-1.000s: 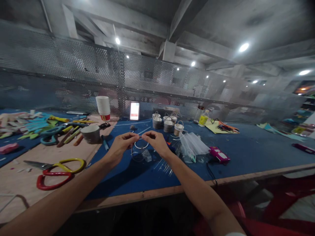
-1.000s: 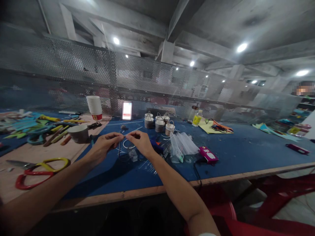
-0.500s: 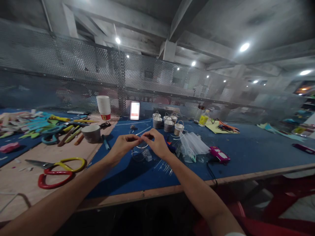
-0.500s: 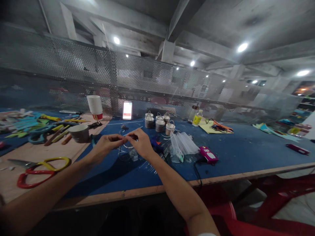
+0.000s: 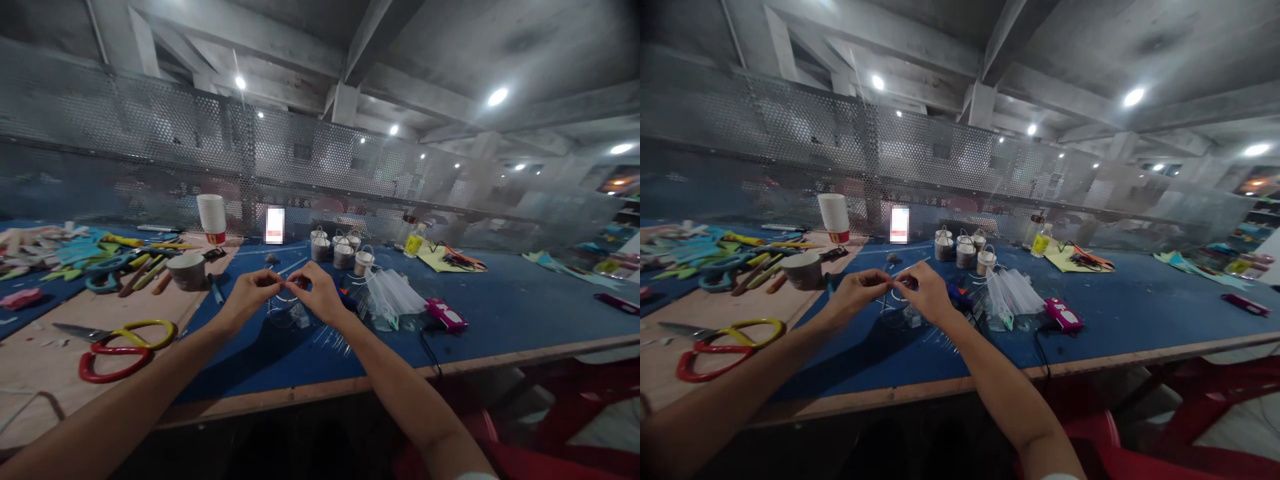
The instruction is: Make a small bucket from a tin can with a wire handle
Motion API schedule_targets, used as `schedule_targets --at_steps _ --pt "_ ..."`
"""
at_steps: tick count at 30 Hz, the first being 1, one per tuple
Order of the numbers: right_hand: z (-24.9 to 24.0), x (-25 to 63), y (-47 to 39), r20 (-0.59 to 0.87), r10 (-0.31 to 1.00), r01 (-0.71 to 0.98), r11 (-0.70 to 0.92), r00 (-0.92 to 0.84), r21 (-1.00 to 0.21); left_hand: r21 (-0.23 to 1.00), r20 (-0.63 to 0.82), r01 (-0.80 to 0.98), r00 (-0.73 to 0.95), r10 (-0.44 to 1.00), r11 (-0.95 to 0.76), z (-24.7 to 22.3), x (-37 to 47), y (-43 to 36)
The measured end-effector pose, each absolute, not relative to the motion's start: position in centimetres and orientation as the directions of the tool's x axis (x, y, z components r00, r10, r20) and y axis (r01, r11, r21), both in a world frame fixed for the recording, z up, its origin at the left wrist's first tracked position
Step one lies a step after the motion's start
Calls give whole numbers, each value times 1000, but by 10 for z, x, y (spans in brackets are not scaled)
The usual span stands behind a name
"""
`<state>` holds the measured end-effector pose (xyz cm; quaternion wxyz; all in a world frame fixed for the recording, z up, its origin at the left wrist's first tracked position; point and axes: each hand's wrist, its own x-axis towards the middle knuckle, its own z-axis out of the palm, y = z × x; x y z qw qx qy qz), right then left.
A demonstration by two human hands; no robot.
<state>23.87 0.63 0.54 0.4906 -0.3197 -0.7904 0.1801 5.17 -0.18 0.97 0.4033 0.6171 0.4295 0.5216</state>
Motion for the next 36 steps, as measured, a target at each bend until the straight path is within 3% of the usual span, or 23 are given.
schedule_targets --at_steps 2,7,15,21,24,28,32,36 --pt "6 239 8 659 687 334 726 -305 -602 939 310 114 128 942 -325 11 52 -3" --pt "7 240 9 636 724 300 690 -269 -659 982 179 35 174 968 -188 13 49 -4" --pt "9 240 4 657 660 384 749 -364 -540 969 219 87 118 969 -230 11 51 -4" --pt "9 239 7 626 727 361 685 -281 -633 987 150 19 195 969 -157 10 47 -2" --pt "8 239 5 644 695 390 716 -320 -580 990 141 -25 160 977 -139 7 46 0" --pt "6 239 4 660 656 422 749 -366 -511 980 182 57 144 973 -192 4 48 2" --pt "6 240 9 632 703 406 708 -327 -578 969 186 116 225 956 -216 5 46 1" --pt "6 241 12 608 736 385 675 -298 -629 994 104 3 244 964 -108 10 45 -2"
